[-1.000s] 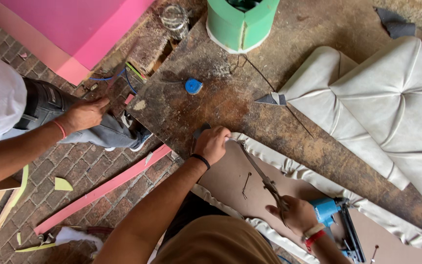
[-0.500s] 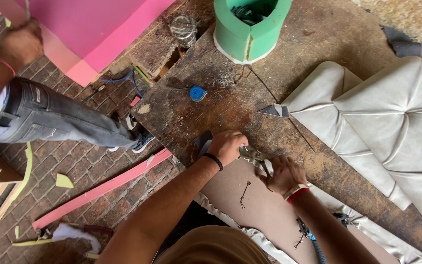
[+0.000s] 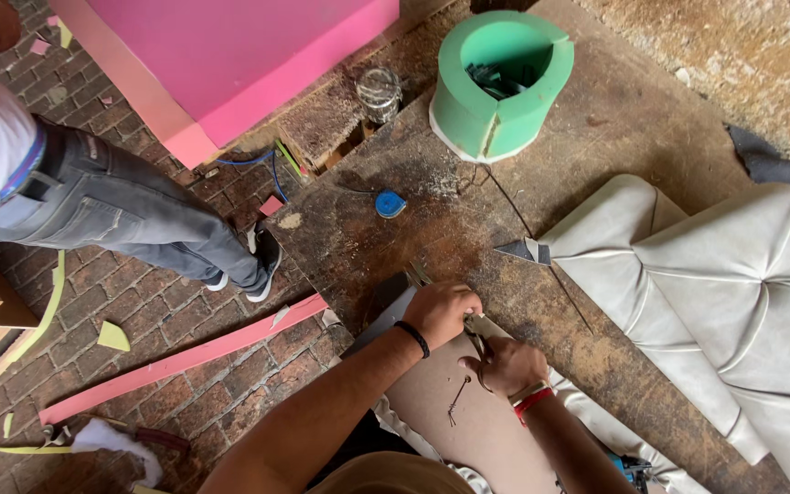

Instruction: The person staples fabric onto a rectangular board using a pneumatic staple gun, then trims excess fabric with scissors. They flip the board and continue stapling along the edges, periodically reloading staples and cutting fabric to fit.

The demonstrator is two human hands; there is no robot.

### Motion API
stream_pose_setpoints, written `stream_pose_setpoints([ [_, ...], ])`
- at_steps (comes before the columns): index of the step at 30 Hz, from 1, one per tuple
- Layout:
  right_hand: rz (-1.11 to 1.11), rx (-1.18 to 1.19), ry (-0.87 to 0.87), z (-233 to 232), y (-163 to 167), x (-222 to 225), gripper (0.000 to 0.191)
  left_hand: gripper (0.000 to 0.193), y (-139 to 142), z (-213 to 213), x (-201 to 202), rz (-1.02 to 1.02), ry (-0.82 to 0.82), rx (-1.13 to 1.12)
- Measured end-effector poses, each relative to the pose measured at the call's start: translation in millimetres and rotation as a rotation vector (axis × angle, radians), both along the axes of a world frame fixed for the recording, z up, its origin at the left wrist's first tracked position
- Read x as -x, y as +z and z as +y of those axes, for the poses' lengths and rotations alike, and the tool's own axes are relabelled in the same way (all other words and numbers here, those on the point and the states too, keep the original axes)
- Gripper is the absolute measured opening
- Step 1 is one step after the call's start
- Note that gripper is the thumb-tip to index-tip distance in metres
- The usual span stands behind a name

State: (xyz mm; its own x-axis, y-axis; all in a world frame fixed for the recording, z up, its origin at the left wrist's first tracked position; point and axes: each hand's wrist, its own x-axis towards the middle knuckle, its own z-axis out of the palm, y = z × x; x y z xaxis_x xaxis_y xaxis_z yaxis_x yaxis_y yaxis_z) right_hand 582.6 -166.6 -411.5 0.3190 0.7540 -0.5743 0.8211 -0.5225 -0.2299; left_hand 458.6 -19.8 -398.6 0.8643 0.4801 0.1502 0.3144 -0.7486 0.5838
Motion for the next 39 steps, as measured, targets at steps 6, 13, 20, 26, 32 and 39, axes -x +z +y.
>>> stream_pose_setpoints([
  [6, -0.002, -0.254, 0.017, -14.9, -9.0, 11.1, 0.061, 0.022, 22.4, -5.7, 13.1, -0.102, 0.012, 0.061],
  [13, 0.049, -0.445, 0.028, -25.9, -28.3, 30.1, 0.061, 0.019, 38.6, -33.5, 26.6, -0.192, -0.059, 0.054],
  [20, 0.221, -0.187, -0.213, -58.6, -23.2, 56.1, 0.066, 0.01, 25.3, -7.5, 86.5, -0.353, 0.233, 0.17],
  [26, 0.292, -0.075, -0.303, -106.0, -17.3, 82.1, 0.064, 0.007, 6.4, 30.0, 164.6, -0.302, 0.555, 0.372],
  [32, 0.327, 0.093, -0.281, -136.6, -23.2, 98.4, 0.058, 0.054, -9.1, 40.6, 215.7, 0.152, 0.712, 0.376],
  [39, 0.066, 0.051, -0.167, -176.7, -25.5, 140.4, 0.067, 0.056, -57.8, -5.3, 230.1, 0.121, 0.15, 0.574],
])
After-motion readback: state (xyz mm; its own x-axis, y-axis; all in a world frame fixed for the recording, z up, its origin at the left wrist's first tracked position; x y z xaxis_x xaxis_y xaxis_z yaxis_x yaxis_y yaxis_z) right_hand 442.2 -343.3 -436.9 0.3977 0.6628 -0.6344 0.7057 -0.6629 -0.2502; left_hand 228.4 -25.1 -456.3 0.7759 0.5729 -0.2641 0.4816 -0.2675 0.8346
